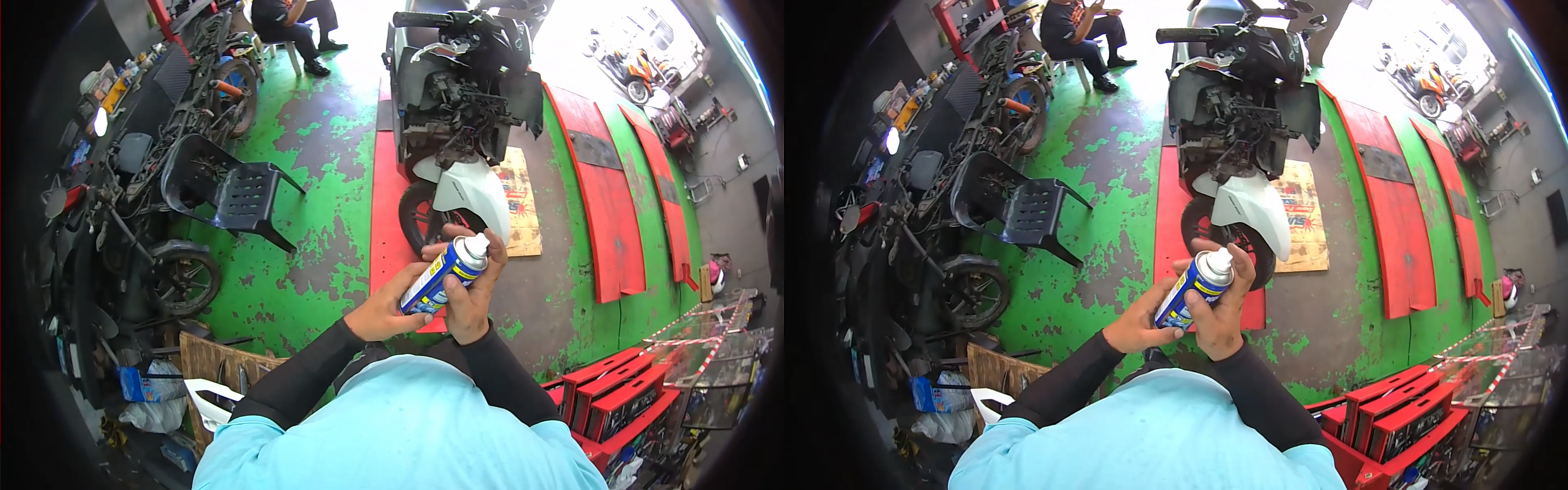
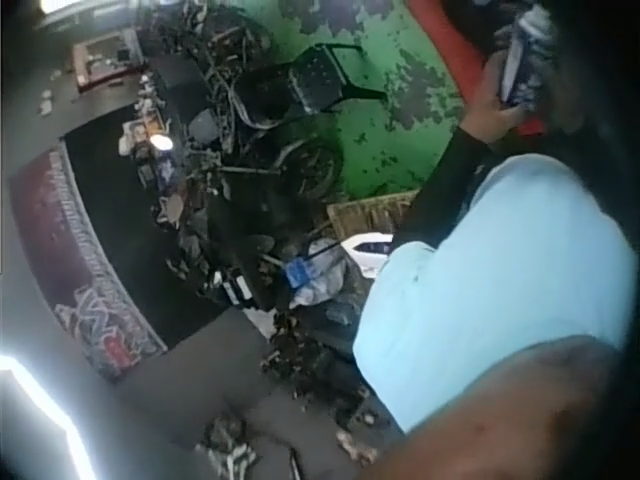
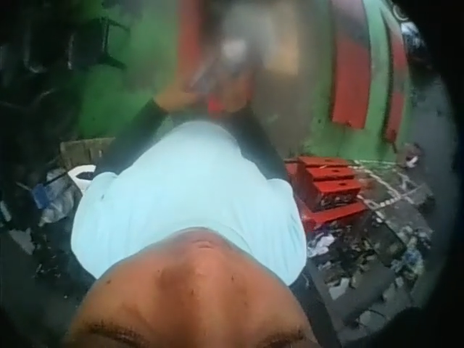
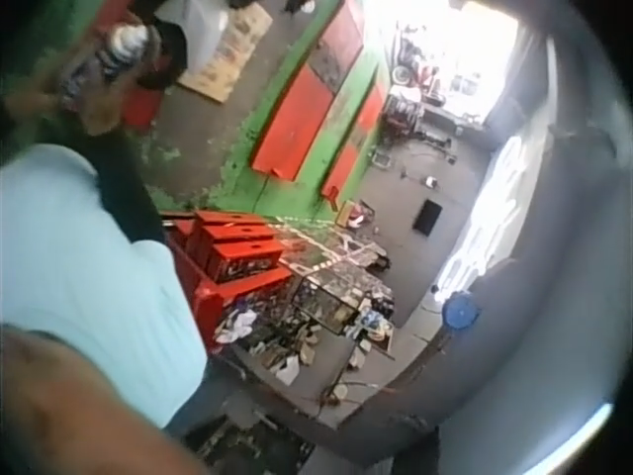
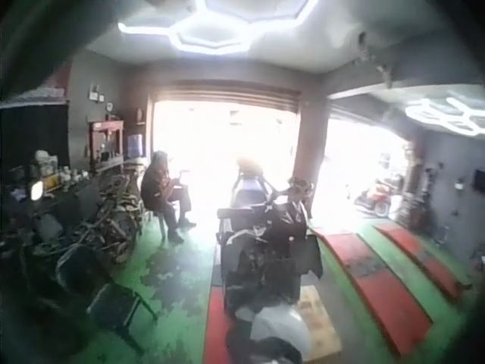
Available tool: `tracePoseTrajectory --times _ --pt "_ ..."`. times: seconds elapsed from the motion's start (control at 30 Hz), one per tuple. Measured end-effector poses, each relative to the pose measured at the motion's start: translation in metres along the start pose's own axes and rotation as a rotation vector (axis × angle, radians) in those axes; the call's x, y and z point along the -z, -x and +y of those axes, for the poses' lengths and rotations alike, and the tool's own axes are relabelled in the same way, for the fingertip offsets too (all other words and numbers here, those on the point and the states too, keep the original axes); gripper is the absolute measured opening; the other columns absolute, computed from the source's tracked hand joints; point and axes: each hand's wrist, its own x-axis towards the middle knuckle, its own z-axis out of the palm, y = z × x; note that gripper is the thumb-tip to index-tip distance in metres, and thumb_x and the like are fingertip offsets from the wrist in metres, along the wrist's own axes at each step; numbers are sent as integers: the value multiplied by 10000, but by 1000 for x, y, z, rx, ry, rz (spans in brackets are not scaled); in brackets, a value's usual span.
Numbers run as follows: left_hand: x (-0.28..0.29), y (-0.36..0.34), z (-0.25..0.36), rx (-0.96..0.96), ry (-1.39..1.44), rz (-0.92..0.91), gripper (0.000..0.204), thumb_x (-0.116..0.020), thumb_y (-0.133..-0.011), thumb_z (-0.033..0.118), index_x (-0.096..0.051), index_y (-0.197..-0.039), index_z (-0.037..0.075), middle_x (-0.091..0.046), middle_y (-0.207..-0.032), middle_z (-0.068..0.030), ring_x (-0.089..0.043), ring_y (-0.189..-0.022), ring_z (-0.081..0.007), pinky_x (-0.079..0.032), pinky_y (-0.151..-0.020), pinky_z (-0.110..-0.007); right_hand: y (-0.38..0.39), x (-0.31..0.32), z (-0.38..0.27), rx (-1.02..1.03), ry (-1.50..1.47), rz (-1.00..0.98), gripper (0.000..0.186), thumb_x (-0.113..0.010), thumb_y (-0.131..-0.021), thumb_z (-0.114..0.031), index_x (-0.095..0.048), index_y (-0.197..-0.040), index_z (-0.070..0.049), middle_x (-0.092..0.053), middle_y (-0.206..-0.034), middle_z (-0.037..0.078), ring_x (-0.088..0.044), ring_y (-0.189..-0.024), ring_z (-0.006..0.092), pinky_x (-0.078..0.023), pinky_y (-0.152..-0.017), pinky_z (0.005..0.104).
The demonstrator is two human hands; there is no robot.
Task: Applying lubricant or cleaner to internal motorcycle components near the handlebars and ignition area.
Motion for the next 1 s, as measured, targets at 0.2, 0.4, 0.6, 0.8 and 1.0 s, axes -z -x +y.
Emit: tracePoseTrajectory --times 0.2,0.4,0.6,0.8,1.0 --pt "-17 -5 2 -219 -628 344 706 -835 -715 82 -435 -1296 67 -542 -1211 -163 -590 -1117 -285 -477 -941 -394 6 11 2 65 322 69 763 -585 -919 -135 -134 -1535 -146 -376 -1438 201 -556 -1145 276 -517 -946 426" --pt "-42 -29 -6 -413 -825 408 720 -806 -733 83 -420 -1340 47 -499 -1184 -203 -557 -1079 -388 -491 -901 -452 -3 23 0 83 240 268 806 -587 -890 -6 -106 -1516 -169 -394 -1400 200 -609 -1039 259 -535 -908 400" --pt "-57 -54 15 -309 -823 -132 718 -734 -875 206 -354 -1462 42 -423 -1333 -214 -453 -1250 -378 -402 -1067 -440 -26 107 -39 -101 -37 426 777 -618 -851 71 -217 -1481 -141 -537 -1232 146 -658 -865 227 -579 -736 369" --pt "-6 -104 -17 -209 -615 115 540 -658 -936 182 -441 -1414 53 -482 -1323 -137 -495 -1227 -252 -432 -1015 -377 -52 166 -103 266 171 800 601 -544 -978 -369 -289 -1468 -134 -568 -1245 190 -657 -723 225 -595 -621 346" --pt "104 -203 -47 -163 -423 403 347 -570 -1001 171 -550 -1303 2 -640 -1206 -107 -602 -1120 -197 -480 -953 -343 -53 165 -87 102 197 639 516 -548 -966 -366 -393 -1384 -106 -637 -872 133 -637 -683 187 -547 -579 316"
